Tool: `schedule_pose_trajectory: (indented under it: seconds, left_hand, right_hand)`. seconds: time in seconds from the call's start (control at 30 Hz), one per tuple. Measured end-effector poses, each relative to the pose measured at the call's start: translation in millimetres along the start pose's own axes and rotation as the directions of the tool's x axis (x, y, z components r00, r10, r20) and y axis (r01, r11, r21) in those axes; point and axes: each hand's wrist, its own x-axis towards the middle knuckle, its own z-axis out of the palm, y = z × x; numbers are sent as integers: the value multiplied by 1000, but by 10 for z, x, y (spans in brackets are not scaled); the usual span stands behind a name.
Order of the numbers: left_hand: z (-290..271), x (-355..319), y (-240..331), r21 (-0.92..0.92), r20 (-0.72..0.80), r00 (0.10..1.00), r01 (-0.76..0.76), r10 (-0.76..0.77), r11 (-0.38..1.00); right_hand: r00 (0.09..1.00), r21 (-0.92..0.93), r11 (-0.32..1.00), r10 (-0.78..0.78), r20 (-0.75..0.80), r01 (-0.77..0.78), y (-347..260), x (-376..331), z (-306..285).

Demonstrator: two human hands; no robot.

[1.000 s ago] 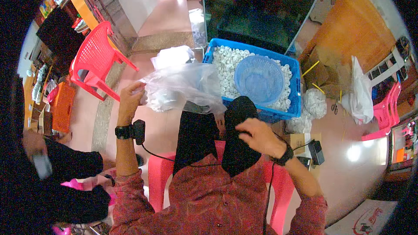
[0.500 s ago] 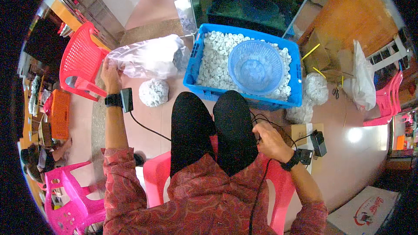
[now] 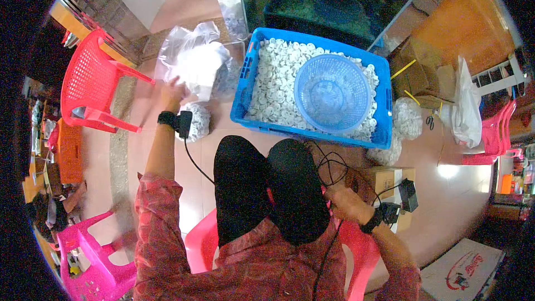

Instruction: Placing small white plastic components from a blue crate into plastic bags and tying them off.

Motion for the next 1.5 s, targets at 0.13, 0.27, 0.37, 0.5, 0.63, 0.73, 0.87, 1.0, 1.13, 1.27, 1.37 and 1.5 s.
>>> schedule_pose_trajectory:
  seconds: [0.13, 0.27, 0.37, 0.5, 0.63, 0.73, 0.87, 1.0, 1.13, 1.27, 1.37, 1.5]
  left_hand:
    - [292, -86, -135, 237, 207, 978, -65, 15, 969]
    - [528, -188, 196, 459, 492, 869, -205, -55, 865]
    - [427, -45, 21, 530, 577, 815, -324, -53, 784]
    - [427, -61, 53, 472, 644, 759, -490, 93, 732]
    - [361, -124, -37, 511, 572, 800, -520, 180, 684]
    - [265, -113, -141, 556, 451, 873, -439, 187, 706]
    - [269, -74, -44, 591, 249, 946, -320, 209, 741]
    - [108, 60, -189, 710, 170, 945, -315, 281, 630]
    - [32, 134, -375, 750, 151, 933, -324, 328, 576]
    - [-272, 325, -759, 727, 187, 975, -220, 120, 651]
    - [-109, 227, -625, 670, 56, 997, -82, 60, 738]
    - [-247, 90, -453, 318, 104, 990, 63, -101, 946]
  right_hand:
    - [989, 0, 999, 54, 141, -55, 25, -49, -9]
    - [983, 0, 998, 59, 171, -60, 51, -131, 13]
    - [984, -19, 1000, 7, 177, -3, 110, -76, 18]
    - [995, -89, 994, -60, 74, 66, 84, -84, 11]
    - [994, -128, 986, -107, -27, 103, 112, -118, 85]
    - [996, -109, 993, -31, 81, 40, 46, -138, 40]
    - [1000, -122, 992, -1, 31, 5, -47, -309, -69]
    - [991, -47, 998, -46, -125, 40, -152, -406, -216]
    - [999, 8, 1000, -25, -44, 25, -170, -412, -204]
    - [997, -26, 997, -79, 14, 79, -149, -283, -107]
    - [998, -46, 998, -50, 29, 52, -167, -255, -83]
    - [998, -132, 990, -36, 52, 42, -219, -282, -106]
